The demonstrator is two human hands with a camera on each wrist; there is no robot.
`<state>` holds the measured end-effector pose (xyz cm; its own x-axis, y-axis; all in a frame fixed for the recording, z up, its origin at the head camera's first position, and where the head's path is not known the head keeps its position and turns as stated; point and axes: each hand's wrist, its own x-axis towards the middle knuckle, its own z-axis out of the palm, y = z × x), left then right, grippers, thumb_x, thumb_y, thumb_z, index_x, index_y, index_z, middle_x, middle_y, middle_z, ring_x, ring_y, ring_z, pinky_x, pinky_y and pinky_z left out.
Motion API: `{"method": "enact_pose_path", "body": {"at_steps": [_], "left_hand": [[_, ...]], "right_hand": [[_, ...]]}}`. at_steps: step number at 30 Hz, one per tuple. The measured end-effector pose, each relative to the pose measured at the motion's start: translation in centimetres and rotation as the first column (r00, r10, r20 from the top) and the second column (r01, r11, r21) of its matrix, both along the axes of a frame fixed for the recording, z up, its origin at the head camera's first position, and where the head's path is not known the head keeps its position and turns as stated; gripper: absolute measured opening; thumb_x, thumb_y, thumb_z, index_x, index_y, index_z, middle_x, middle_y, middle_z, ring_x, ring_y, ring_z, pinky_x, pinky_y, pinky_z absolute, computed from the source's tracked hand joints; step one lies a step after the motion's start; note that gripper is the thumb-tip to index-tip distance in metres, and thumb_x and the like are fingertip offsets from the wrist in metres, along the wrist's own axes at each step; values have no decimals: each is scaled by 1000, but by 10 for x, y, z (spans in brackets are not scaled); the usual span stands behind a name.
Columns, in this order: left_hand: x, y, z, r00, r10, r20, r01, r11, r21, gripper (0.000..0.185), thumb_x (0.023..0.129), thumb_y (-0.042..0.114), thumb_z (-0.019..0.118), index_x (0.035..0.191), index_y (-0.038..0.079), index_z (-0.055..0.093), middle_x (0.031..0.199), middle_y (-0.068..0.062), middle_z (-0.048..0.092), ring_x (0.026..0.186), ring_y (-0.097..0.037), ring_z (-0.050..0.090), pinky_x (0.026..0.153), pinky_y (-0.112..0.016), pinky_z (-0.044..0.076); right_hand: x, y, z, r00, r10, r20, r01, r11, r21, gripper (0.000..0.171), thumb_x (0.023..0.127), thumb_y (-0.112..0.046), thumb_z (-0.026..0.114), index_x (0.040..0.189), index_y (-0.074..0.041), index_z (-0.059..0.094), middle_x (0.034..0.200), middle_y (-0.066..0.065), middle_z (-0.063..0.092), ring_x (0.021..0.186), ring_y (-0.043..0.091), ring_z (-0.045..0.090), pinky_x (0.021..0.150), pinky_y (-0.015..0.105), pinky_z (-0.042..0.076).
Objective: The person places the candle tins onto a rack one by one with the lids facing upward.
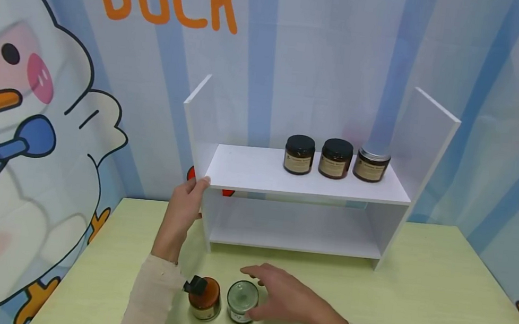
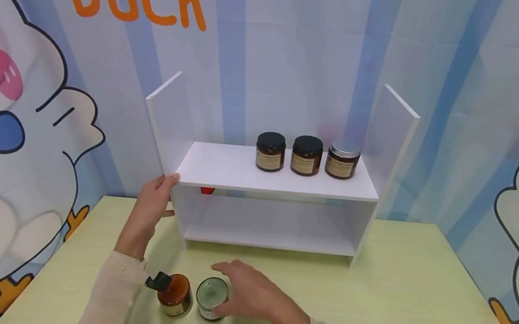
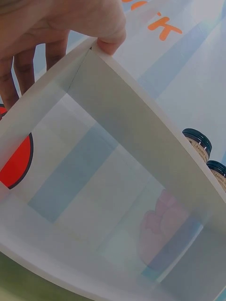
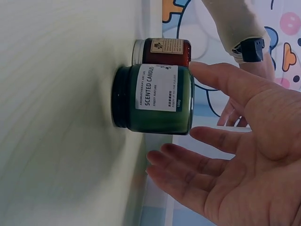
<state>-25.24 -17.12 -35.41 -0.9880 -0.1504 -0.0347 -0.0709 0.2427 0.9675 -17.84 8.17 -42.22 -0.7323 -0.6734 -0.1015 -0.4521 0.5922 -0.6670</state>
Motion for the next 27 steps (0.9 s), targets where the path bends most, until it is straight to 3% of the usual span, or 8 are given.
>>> {"method": "enact_pose_path", "body": {"at_steps": [5, 11, 19, 27], "left_hand": [[0, 0, 0, 1000, -1, -3, 1, 1000, -1, 73, 101, 60, 46, 158, 13, 38, 161, -8, 35, 144, -32, 38, 105, -57, 46], [1, 0, 0, 1000, -4, -9, 4, 1000, 0, 73, 101, 60, 46, 157, 14, 38, 161, -8, 35, 144, -31, 37, 105, -57, 46], [1, -1, 1, 1000, -5, -10, 5, 1000, 2, 72, 101, 60, 46, 157, 14, 39, 160, -8, 37, 143, -32, 38, 105, -57, 46], [1, 0, 1, 1000, 4, 1, -4, 1000, -7, 73, 101, 60, 46, 157, 14, 39, 160, -9, 37, 142, -32, 39, 105, -57, 46]], "right_hand": [[4, -5, -5, 998, -1, -63, 3, 1000, 20, 79, 78, -35, 87, 146, -15, 54, 134, -1, 60, 117, 14, 58, 94, 34, 50], [7, -9, -9, 999, -7, -41, 8, 999, 39, 78, 78, -37, 86, 146, -17, 54, 130, -5, 60, 107, 6, 56, 85, 29, 49], [8, -15, -15, 997, -13, -77, 17, 999, 51, 75, 78, -39, 85, 144, -17, 55, 122, -8, 61, 100, 4, 55, 82, 27, 49], [8, -18, -18, 991, -12, -132, 17, 999, 41, 62, 81, -36, 84, 136, -19, 62, 116, -7, 64, 96, 6, 57, 79, 28, 49]]}}
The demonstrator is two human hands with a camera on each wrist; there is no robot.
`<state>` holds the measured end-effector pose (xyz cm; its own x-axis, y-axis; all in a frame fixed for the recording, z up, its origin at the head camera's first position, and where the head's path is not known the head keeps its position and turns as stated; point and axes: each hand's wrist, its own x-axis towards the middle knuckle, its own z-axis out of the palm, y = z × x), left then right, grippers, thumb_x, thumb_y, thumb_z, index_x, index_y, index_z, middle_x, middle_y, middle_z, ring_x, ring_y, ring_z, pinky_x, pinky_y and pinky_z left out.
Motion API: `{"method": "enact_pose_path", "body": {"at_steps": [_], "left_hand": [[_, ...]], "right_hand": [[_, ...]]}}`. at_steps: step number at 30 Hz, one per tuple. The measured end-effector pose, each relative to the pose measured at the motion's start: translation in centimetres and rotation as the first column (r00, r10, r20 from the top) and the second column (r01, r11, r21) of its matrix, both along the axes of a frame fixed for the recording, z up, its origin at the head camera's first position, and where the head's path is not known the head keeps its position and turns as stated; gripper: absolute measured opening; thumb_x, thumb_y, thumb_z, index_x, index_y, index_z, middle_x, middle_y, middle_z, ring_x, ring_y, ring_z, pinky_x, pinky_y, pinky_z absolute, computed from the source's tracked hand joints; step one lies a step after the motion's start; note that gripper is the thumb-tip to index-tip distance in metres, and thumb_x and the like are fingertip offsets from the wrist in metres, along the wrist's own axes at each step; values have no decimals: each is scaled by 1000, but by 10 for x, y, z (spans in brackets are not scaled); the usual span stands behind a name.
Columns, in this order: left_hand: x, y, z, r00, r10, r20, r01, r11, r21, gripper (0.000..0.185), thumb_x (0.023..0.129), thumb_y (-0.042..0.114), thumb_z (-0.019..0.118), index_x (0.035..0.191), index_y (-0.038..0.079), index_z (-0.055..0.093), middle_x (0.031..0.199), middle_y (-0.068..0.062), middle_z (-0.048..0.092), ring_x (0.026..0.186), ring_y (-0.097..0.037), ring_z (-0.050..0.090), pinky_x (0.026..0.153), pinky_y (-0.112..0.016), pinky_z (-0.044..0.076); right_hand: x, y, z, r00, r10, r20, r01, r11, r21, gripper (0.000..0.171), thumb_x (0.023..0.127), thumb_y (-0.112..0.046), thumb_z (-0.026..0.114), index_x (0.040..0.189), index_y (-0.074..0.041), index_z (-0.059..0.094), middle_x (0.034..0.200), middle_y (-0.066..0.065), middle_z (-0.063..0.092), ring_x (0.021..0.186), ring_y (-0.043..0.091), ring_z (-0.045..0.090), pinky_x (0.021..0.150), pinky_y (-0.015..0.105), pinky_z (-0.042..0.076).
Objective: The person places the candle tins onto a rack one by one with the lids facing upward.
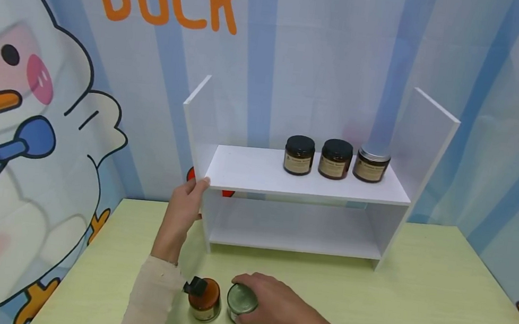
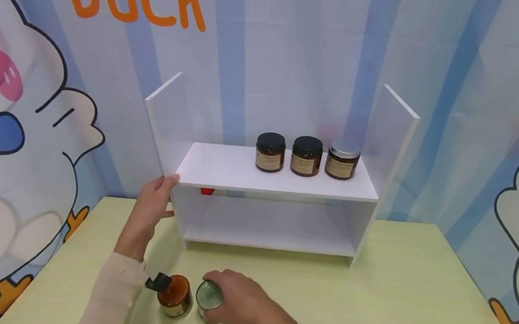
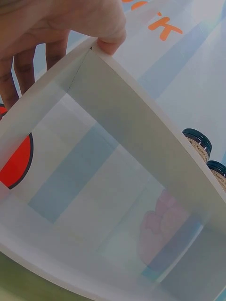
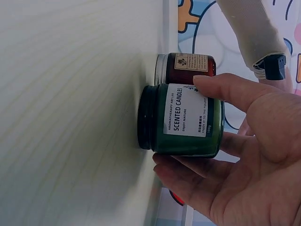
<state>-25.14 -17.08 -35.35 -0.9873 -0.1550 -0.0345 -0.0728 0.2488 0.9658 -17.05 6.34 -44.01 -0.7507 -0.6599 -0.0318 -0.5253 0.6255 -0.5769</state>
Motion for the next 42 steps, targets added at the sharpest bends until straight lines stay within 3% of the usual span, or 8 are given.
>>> {"method": "enact_pose_path", "body": {"at_steps": [22, 42], "left_hand": [[1, 0, 0, 1000, -4, -2, 4, 1000, 4, 74, 101, 60, 46, 157, 13, 38, 160, -9, 37, 142, -34, 40, 105, -56, 46], [0, -1, -3, 1000, -16, -27, 16, 1000, 18, 75, 100, 61, 47, 158, 14, 37, 160, -8, 37, 141, -32, 40, 105, -57, 45]], "right_hand": [[-2, 3, 1, 1000, -4, -4, 4, 1000, -7, 48, 77, -27, 85, 119, -25, 64, 102, -13, 60, 88, 5, 54, 74, 25, 48], [-3, 3, 11, 1000, 20, -5, -19, 993, 113, 43, 77, -25, 83, 112, -25, 59, 96, -10, 56, 77, 6, 50, 65, 26, 44]]}}
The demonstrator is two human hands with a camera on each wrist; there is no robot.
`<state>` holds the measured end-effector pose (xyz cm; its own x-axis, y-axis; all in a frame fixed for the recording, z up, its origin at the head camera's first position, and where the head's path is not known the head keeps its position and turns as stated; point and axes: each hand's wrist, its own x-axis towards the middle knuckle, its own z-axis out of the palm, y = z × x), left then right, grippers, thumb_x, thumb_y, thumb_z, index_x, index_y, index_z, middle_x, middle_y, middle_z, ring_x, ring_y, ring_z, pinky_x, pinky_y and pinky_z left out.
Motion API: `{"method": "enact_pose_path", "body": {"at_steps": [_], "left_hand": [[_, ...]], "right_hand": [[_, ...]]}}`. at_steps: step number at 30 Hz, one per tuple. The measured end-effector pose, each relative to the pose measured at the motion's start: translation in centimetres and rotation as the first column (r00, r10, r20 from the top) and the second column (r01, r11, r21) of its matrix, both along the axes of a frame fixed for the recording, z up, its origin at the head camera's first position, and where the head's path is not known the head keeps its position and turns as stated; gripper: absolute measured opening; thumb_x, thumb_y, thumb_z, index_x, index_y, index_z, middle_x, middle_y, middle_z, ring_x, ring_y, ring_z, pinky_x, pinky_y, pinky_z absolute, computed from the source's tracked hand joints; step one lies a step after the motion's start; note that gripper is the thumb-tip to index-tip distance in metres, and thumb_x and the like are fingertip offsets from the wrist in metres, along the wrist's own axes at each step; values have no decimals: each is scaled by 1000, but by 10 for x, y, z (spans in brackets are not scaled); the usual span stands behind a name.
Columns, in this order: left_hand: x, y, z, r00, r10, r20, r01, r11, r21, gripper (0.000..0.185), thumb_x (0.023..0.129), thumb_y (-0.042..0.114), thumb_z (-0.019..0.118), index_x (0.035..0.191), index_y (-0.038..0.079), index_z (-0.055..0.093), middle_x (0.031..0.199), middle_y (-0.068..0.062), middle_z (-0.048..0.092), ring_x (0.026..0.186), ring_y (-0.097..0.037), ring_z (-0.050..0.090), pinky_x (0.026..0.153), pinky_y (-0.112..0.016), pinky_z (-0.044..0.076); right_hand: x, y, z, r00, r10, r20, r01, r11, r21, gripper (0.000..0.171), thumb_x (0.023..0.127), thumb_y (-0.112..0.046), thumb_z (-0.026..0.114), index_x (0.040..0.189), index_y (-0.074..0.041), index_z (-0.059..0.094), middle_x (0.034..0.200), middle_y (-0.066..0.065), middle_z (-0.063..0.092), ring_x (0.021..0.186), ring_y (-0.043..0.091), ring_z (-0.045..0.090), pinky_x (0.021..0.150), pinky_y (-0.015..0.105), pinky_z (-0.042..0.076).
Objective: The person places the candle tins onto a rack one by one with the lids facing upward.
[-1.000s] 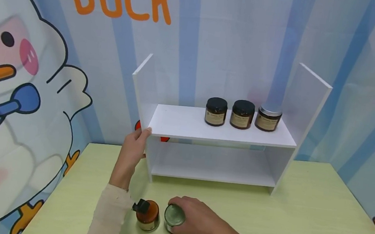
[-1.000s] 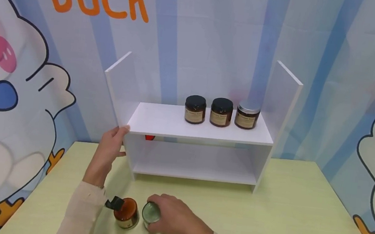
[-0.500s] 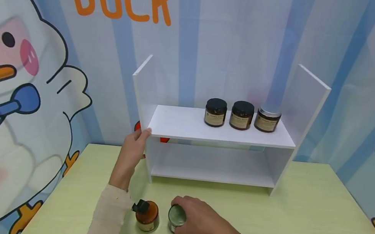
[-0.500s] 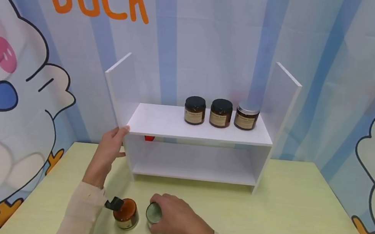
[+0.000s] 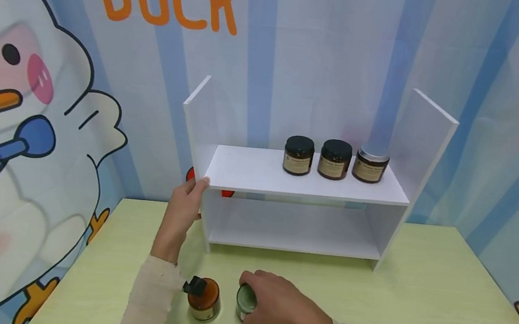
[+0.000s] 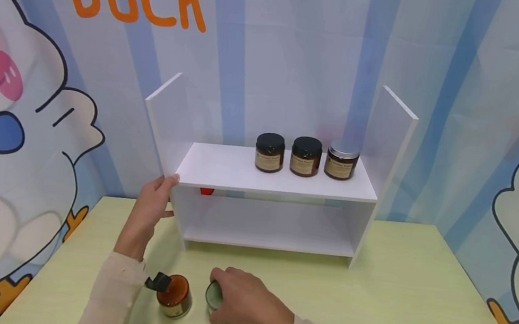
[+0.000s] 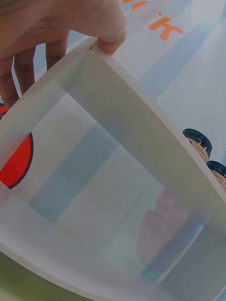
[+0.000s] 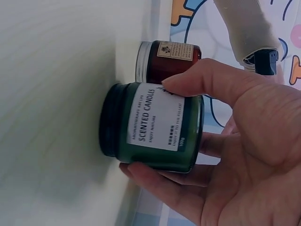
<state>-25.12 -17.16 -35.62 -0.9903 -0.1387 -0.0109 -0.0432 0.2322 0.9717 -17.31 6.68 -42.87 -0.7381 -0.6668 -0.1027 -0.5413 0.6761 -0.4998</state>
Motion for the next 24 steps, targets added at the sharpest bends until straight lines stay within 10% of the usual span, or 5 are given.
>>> {"method": "enact_pose_path", "body": {"at_steps": [24], "left_hand": [[-1, 1, -1, 1000, 17, 2, -17, 1000, -6, 74, 100, 61, 46, 157, 14, 39, 159, -9, 39, 140, -35, 42, 104, -57, 46]], "right_hand": [[-2, -13, 18, 999, 30, -38, -15, 935, 354, 52, 80, -30, 85, 125, -21, 60, 99, -3, 58, 73, 12, 51, 63, 33, 46]]}}
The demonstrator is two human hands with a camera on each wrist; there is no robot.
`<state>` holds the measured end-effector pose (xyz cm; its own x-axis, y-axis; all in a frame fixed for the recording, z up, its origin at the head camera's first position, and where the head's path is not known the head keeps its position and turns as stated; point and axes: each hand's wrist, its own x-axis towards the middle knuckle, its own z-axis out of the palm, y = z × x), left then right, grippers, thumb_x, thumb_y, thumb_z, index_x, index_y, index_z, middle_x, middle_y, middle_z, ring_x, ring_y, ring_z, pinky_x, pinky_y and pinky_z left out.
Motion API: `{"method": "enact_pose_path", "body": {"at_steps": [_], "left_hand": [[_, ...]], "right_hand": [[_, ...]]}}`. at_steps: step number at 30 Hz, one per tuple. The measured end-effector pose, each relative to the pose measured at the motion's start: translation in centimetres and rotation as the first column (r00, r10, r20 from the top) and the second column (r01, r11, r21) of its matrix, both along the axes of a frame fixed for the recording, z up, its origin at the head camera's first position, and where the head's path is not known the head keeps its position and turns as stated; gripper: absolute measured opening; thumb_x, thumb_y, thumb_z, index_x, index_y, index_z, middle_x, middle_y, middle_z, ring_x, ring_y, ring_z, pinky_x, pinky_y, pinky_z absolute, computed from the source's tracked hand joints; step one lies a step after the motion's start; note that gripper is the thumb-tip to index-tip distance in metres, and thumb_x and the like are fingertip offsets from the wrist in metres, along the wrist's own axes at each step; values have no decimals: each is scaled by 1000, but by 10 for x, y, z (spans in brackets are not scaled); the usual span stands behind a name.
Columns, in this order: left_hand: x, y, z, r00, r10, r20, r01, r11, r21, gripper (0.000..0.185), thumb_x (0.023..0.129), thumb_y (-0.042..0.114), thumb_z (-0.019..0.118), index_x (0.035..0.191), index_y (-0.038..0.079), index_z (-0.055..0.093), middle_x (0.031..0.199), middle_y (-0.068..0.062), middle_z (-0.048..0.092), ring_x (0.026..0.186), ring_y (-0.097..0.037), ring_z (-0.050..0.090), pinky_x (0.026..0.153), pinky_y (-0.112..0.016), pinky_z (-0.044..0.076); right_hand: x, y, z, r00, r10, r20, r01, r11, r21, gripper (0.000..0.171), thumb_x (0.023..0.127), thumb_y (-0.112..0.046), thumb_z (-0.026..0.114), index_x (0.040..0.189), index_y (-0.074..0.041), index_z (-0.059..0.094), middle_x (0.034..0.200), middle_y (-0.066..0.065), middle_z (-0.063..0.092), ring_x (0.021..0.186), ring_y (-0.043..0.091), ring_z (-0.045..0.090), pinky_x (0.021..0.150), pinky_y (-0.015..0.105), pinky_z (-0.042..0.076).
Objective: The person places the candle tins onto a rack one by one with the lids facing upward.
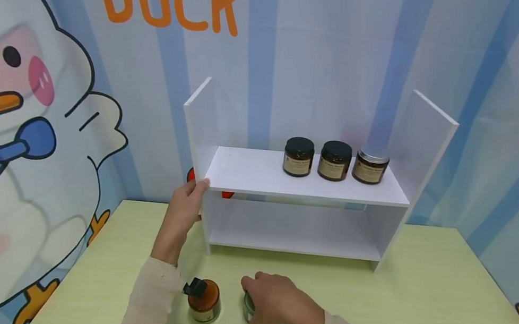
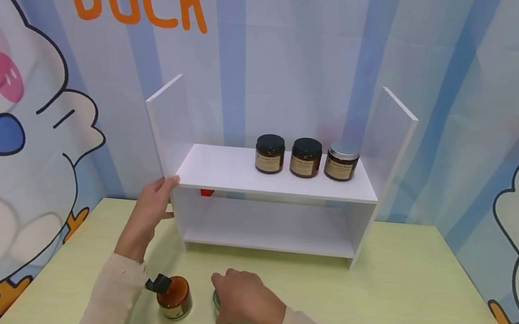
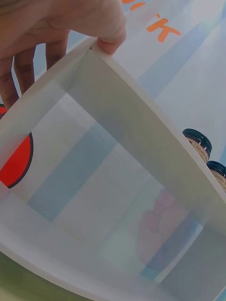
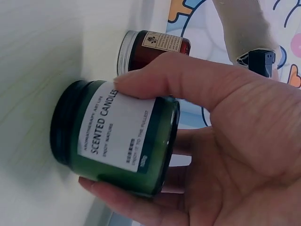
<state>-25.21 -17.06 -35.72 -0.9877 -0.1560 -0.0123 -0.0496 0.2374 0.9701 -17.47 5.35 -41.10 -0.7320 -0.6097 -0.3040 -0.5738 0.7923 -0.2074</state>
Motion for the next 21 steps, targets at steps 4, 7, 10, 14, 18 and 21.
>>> {"method": "enact_pose_path", "body": {"at_steps": [4, 7, 10, 14, 18, 21], "left_hand": [[0, -1, -1, 1000, -3, -3, 3, 1000, 2, 74, 100, 61, 46, 157, 15, 39, 159, -9, 39, 140, -34, 42, 104, -57, 46], [-1, -1, -2, 1000, -4, -5, 4, 1000, 4, 74, 100, 62, 47, 157, 15, 40, 158, -9, 40, 139, -34, 43, 103, -57, 46], [-1, -1, -2, 1000, -4, -5, 4, 1000, 4, 74, 100, 62, 47, 157, 15, 40, 158, -9, 39, 140, -34, 42, 103, -57, 46], [0, -1, -1, 1000, -6, -5, 6, 1000, 7, 75, 100, 62, 47, 157, 14, 39, 159, -9, 39, 141, -35, 42, 104, -57, 46], [0, 0, 0, 1000, -4, -3, 4, 1000, 3, 74, 100, 61, 47, 157, 14, 39, 159, -8, 38, 141, -33, 41, 104, -57, 46], [0, 0, 0, 1000, -1, -1, 1, 1000, 0, 75, 100, 61, 47, 157, 14, 39, 160, -8, 37, 141, -32, 40, 105, -57, 46]], "right_hand": [[0, -4, 0, 999, 8, -40, -4, 996, 88, 56, 78, -33, 86, 126, -21, 60, 100, -3, 60, 77, 13, 55, 64, 34, 48], [0, -6, 0, 998, 18, -67, -10, 992, 126, 57, 77, -36, 88, 125, -22, 61, 101, -3, 62, 82, 14, 58, 66, 35, 50], [-1, -8, 1, 996, 31, -78, -20, 990, 143, 55, 77, -36, 88, 123, -22, 62, 100, -3, 63, 82, 14, 59, 67, 35, 51], [-2, -9, 1, 996, 42, -83, -28, 986, 166, 55, 77, -36, 88, 124, -22, 62, 98, -3, 63, 79, 14, 57, 64, 34, 49], [-4, -10, 0, 993, 48, -112, -24, 977, 210, 51, 76, -36, 87, 121, -24, 64, 93, -5, 62, 76, 13, 55, 62, 35, 48], [-3, -13, -2, 985, 51, -162, -8, 967, 253, 39, 75, -37, 86, 107, -24, 67, 84, -6, 61, 71, 12, 54, 60, 35, 48]]}}
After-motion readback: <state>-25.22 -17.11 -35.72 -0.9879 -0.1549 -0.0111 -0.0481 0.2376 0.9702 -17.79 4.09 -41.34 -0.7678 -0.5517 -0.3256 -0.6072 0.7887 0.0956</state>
